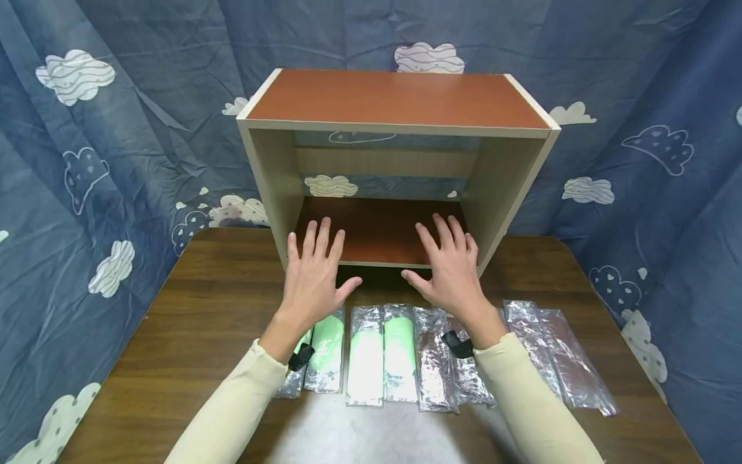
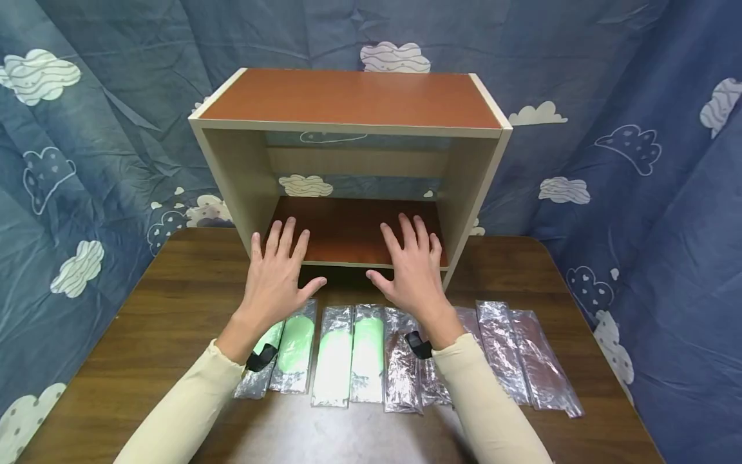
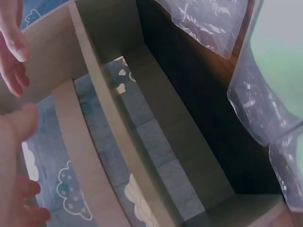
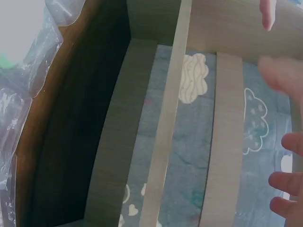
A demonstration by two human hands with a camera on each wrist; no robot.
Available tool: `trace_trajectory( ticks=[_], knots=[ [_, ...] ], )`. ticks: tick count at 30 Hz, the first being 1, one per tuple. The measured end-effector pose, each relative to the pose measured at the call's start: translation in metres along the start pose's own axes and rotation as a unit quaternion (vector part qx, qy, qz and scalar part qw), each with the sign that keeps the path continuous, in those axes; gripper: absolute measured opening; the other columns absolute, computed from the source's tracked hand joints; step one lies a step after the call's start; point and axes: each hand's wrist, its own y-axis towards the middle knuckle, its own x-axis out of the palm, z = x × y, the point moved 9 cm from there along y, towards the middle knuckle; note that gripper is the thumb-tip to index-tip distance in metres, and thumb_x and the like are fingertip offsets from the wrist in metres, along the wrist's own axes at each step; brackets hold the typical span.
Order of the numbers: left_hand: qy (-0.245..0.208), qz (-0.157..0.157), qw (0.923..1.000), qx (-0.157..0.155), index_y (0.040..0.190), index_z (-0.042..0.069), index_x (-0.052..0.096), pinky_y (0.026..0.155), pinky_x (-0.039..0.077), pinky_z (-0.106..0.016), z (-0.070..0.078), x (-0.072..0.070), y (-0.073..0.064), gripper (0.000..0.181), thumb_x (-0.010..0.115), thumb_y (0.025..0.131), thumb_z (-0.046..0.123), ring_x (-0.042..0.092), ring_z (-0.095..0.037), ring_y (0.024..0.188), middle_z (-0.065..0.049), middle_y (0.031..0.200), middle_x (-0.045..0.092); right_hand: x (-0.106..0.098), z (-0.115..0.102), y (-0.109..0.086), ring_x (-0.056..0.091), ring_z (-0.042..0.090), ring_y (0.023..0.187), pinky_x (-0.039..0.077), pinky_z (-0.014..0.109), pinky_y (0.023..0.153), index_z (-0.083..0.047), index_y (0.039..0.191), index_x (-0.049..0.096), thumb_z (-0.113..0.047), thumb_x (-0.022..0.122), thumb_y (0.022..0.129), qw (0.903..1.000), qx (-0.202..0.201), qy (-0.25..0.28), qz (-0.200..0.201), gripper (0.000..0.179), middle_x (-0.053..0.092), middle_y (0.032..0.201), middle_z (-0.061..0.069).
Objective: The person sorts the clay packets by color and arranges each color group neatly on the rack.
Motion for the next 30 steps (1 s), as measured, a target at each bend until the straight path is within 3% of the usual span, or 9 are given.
trace_trajectory(
  ticks=[5, 10, 16, 25, 30],
  knots=[
    [-0.012, 0.019, 0.9988, 0.043, 0.152, 0.011, 0.039, 0.117, 0.029, -0.064, -0.007, -0.018, -0.011, 0.082, 0.066, 0.088, 0.055, 0.031, -0.037, 0.148, -0.017, 0.163, 0.028, -0.013, 0.001, -0.002, 0.032, 0.043, 0.143, 0.034, 0.070, 0.102, -0.010, 0.143, 0.049, -0.033, 0.077, 0.083, 0.9976, -0.011, 0.058, 0.036, 0.070, 0.039, 0.154, 0.021],
    [-0.030, 0.071, 0.9930, 0.090, 0.145, 0.009, 0.049, 0.115, 0.034, -0.062, -0.016, -0.037, -0.021, 0.071, 0.074, 0.086, 0.040, 0.040, -0.036, 0.143, -0.017, 0.156, 0.041, -0.029, 0.000, -0.003, 0.038, 0.042, 0.140, 0.039, 0.067, 0.099, -0.007, 0.135, 0.056, -0.025, 0.077, 0.084, 0.9929, -0.039, 0.089, 0.068, 0.057, 0.045, 0.150, 0.021],
    [-0.054, 0.119, 0.9845, 0.117, 0.136, 0.007, 0.058, 0.111, 0.038, -0.061, -0.021, -0.053, -0.031, 0.062, 0.079, 0.082, 0.031, 0.048, -0.035, 0.137, -0.016, 0.146, 0.054, -0.042, 0.002, -0.009, 0.043, 0.042, 0.135, 0.039, 0.063, 0.102, -0.004, 0.128, 0.061, -0.017, 0.076, 0.084, 0.9886, -0.057, 0.107, 0.090, 0.049, 0.051, 0.145, 0.021],
    [-0.093, 0.142, 0.9793, 0.110, 0.134, 0.003, 0.058, 0.108, 0.043, -0.055, -0.044, -0.066, -0.036, 0.059, 0.078, 0.082, 0.023, 0.055, -0.035, 0.127, -0.016, 0.138, 0.060, -0.061, 0.008, -0.018, 0.046, 0.042, 0.131, 0.042, 0.062, 0.097, -0.003, 0.124, 0.063, -0.012, 0.076, 0.081, 0.9900, -0.086, 0.084, 0.073, 0.045, 0.053, 0.141, 0.022],
    [-0.154, 0.169, 0.9691, 0.091, 0.132, 0.000, 0.058, 0.099, 0.048, -0.052, -0.063, -0.076, -0.032, 0.055, 0.075, 0.083, 0.019, 0.058, -0.036, 0.122, -0.018, 0.138, 0.059, -0.074, 0.015, -0.026, 0.047, 0.042, 0.131, 0.044, 0.061, 0.090, -0.003, 0.120, 0.065, -0.013, 0.076, 0.080, 0.9897, -0.108, 0.059, 0.073, 0.043, 0.059, 0.135, 0.020]
  ],
)
